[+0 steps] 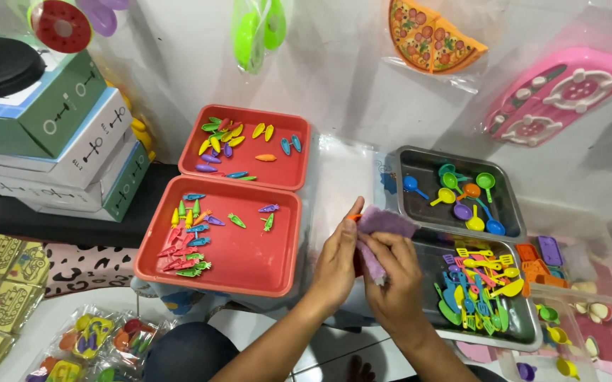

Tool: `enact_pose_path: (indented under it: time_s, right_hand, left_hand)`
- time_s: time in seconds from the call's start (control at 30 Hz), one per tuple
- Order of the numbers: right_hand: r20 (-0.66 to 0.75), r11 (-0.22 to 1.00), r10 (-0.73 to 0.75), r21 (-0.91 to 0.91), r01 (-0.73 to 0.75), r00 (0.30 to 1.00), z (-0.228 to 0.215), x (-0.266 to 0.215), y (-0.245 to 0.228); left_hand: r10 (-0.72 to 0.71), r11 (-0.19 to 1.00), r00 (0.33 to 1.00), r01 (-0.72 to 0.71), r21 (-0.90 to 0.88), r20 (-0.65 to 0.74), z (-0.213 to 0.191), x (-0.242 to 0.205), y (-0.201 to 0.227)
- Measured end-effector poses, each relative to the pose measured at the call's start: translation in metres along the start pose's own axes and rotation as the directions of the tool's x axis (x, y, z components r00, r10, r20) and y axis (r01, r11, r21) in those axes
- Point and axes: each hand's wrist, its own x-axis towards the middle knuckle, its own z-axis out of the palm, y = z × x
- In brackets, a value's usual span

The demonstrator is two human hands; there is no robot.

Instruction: The person organizes small plastic toys, including toy cutlery and a purple toy camera, into a clear plastic bag. They then wipe an orange toy camera with a purple cloth and place it into a metal tray.

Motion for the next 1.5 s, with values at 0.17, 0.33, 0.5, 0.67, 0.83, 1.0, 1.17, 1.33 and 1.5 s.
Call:
enact_pose_path:
  time_s: [0.17, 0.33, 0.5, 0.67, 0.83, 1.0, 1.17, 1.33, 1.5]
  right_hand:
    - [0.009, 0.981, -0.133, -0.140, 0.133, 0.991, -0.003, 0.005, -0.003]
    - [0.424, 0.130, 0.589, 0.790, -0.599, 0.688, -0.002, -0.003, 0.031]
    - [-0.066, 0.669, 0.534, 0.643, -0.373, 0.843, -0.019, 0.008, 0.022]
    - [-0.204, 0.985, -0.147, -0.123, 0.123, 0.968, -0.022, 0.010, 0.013]
    - [0.052, 0.880, -0.217, -0.421, 0.219, 0.975, -0.009, 0.009, 0.023]
    - [-0.003, 0.995, -0.047, -0.087, 0.046, 0.999, -0.002, 0.004, 0.017]
    - [-0.081, 0.985, 0.113, 0.140, -0.101, 0.990, 0.005, -0.002, 0.005]
    - [-0.194, 0.996, -0.006, 0.082, 0.022, 0.981, 0.003, -0.004, 0.004]
    - [-0.010, 0.983, -0.182, -0.020, 0.181, 0.983, 0.003, -0.001, 0.015]
  left_hand:
    - [0.095, 0.979, 0.995, -0.099, 0.178, 0.032, 0.000, -0.001, -0.002]
    - [0.319, 0.881, 0.943, -0.331, 0.338, 0.091, -0.005, 0.001, 0.003]
    - [0.135, 0.985, 0.990, -0.138, 0.102, 0.031, -0.001, 0.003, 0.004]
    - [-0.103, 0.988, 0.994, 0.106, -0.116, 0.025, 0.001, 0.001, -0.002]
    - [-0.014, 0.955, 0.998, 0.031, 0.295, -0.059, -0.003, 0.001, -0.005]
    - [-0.026, 0.960, 1.000, 0.027, 0.279, -0.008, -0.004, 0.000, -0.004]
    - [-0.114, 0.960, 0.993, 0.105, 0.260, 0.021, -0.005, -0.002, 0.002]
    - [-0.265, 0.936, 0.959, 0.280, 0.213, -0.097, -0.008, 0.002, -0.001]
    - [-0.066, 0.956, 0.998, 0.056, 0.288, 0.022, -0.009, -0.001, -0.001]
